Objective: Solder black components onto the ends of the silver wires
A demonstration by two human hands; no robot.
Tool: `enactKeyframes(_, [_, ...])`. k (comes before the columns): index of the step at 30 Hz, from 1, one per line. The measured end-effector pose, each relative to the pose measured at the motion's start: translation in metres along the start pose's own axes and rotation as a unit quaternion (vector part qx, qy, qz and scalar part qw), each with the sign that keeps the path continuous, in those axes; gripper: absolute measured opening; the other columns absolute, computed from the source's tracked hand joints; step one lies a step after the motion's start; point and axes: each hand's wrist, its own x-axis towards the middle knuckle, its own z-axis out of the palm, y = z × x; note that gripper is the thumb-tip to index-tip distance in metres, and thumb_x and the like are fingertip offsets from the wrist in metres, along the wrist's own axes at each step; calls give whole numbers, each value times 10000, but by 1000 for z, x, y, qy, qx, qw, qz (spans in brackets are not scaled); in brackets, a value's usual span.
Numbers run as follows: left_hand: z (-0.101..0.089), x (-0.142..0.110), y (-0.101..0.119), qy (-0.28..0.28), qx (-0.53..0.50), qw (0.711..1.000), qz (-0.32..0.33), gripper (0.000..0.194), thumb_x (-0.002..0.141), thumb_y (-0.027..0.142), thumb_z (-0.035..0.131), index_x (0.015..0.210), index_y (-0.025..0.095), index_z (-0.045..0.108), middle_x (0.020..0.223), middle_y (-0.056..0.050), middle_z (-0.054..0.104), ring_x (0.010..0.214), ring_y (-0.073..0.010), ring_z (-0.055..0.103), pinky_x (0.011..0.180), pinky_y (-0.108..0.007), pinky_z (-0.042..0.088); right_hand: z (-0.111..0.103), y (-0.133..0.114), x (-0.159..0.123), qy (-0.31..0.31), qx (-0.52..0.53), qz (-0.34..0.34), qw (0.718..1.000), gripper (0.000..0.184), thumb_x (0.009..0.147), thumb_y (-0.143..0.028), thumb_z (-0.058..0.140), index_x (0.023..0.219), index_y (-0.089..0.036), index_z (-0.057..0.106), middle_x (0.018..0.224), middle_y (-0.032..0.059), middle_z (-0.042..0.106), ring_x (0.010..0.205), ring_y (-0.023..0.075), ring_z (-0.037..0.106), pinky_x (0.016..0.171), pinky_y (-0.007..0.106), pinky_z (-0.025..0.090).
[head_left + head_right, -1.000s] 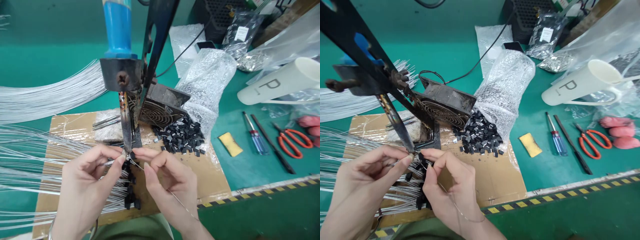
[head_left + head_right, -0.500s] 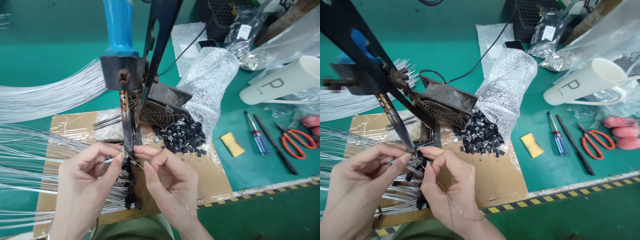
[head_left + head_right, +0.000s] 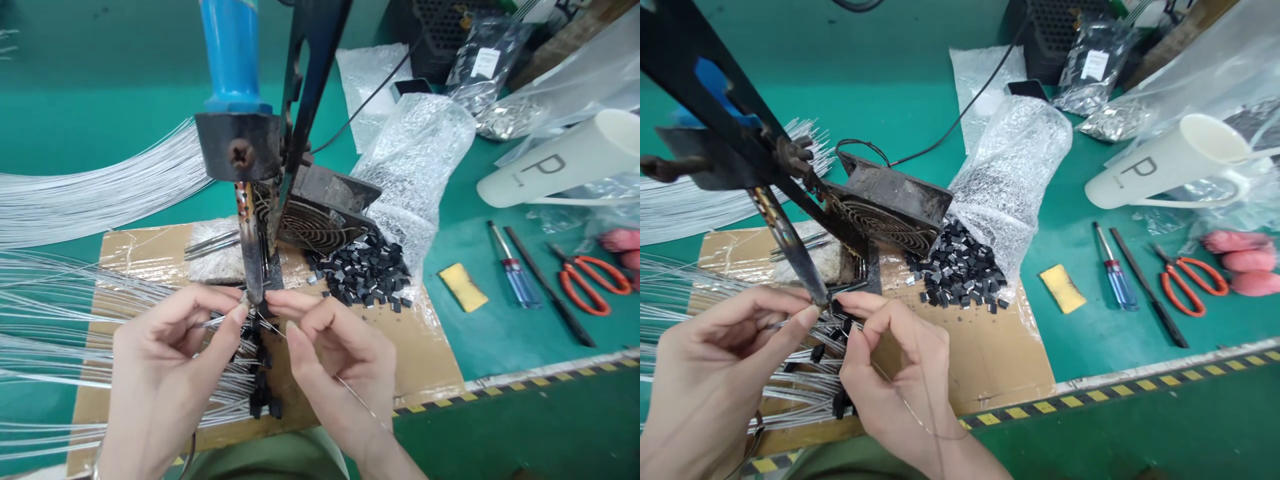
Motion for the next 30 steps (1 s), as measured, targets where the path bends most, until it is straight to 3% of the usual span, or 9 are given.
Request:
enactKeyframes(10, [2, -1, 0, 6, -10, 1000, 3, 73, 776, 228, 830, 737, 284, 806, 756, 42, 792, 585, -86, 673, 524, -116, 516, 2, 1, 0, 14, 8, -3, 1000, 275, 895, -7, 693, 767, -245, 640, 1196, 52, 874, 1093, 237, 855, 980, 361, 702])
enactKeyframes(20, [0, 1, 1, 9, -2, 1000, 3, 71, 766, 223, 831, 722, 271, 803, 795, 23, 814, 610, -96, 681, 554, -125, 540, 1, 1, 0, 10, -3, 4, 1000, 268, 902, -30, 712, 762, -245, 639, 1192, 53, 875, 1075, 240, 856, 978, 374, 695])
enactKeyframes(25, [2, 1, 1, -8, -13, 1000, 4, 78, 780, 221, 824, 733, 281, 809, 718, 40, 754, 538, -75, 611, 479, -120, 471, 0, 2, -1, 13, -15, -3, 1000, 253, 918, -53, 711, 778, -247, 628, 1187, 73, 874, 1091, 260, 852, 952, 384, 703])
enactKeyframes(30, [1, 0, 0, -5, -16, 1000, 10, 79, 789, 216, 821, 746, 283, 814, 779, 38, 795, 580, -77, 651, 514, -111, 497, 1, 2, -2, 14, -27, -25, 999, 249, 922, -51, 716, 789, -250, 649, 1185, 62, 875, 1060, 245, 859, 952, 369, 701])
